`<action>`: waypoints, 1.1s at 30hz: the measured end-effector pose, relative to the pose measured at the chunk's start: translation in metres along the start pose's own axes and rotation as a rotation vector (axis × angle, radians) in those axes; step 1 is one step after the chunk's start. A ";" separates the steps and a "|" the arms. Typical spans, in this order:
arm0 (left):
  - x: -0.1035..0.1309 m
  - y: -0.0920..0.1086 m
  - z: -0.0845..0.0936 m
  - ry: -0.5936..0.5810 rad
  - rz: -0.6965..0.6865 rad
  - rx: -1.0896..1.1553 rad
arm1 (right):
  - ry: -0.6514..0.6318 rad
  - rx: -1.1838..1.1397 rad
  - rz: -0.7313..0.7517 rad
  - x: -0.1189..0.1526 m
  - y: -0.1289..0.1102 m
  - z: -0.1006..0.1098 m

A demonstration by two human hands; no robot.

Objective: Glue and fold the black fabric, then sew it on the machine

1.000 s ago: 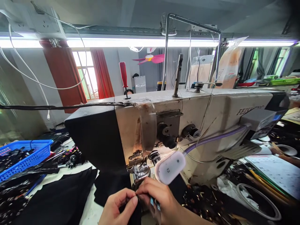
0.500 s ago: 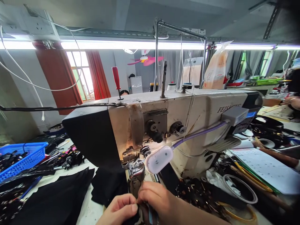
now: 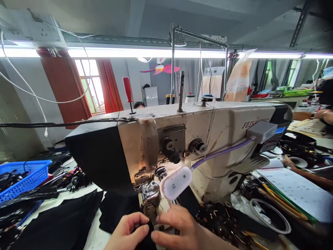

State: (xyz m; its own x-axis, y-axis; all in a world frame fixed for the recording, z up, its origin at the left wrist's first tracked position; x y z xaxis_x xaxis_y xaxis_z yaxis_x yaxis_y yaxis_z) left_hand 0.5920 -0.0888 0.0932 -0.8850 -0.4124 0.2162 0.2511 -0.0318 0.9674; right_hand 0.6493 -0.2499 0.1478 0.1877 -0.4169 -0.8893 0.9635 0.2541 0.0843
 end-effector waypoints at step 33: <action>-0.040 0.033 0.017 0.165 -0.061 -0.008 | -0.057 0.070 -0.136 0.020 0.057 -0.065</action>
State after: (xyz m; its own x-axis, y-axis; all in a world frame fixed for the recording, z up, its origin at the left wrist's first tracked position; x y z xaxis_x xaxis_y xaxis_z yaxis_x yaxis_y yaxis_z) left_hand 0.6287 -0.0576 0.1185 -0.8226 -0.5531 0.1322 0.2030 -0.0684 0.9768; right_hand 0.6951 -0.1871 0.1058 0.0628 -0.4928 -0.8679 0.9914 0.1311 -0.0027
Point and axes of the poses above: each hand's wrist, its own x-axis away from the middle knuckle, its own z-axis out of the back of the hand, y = z × x, the point moved 7 cm from there along -x, towards the middle knuckle, and after that the axes turned 1 degree about y, right-handed, at the moved point
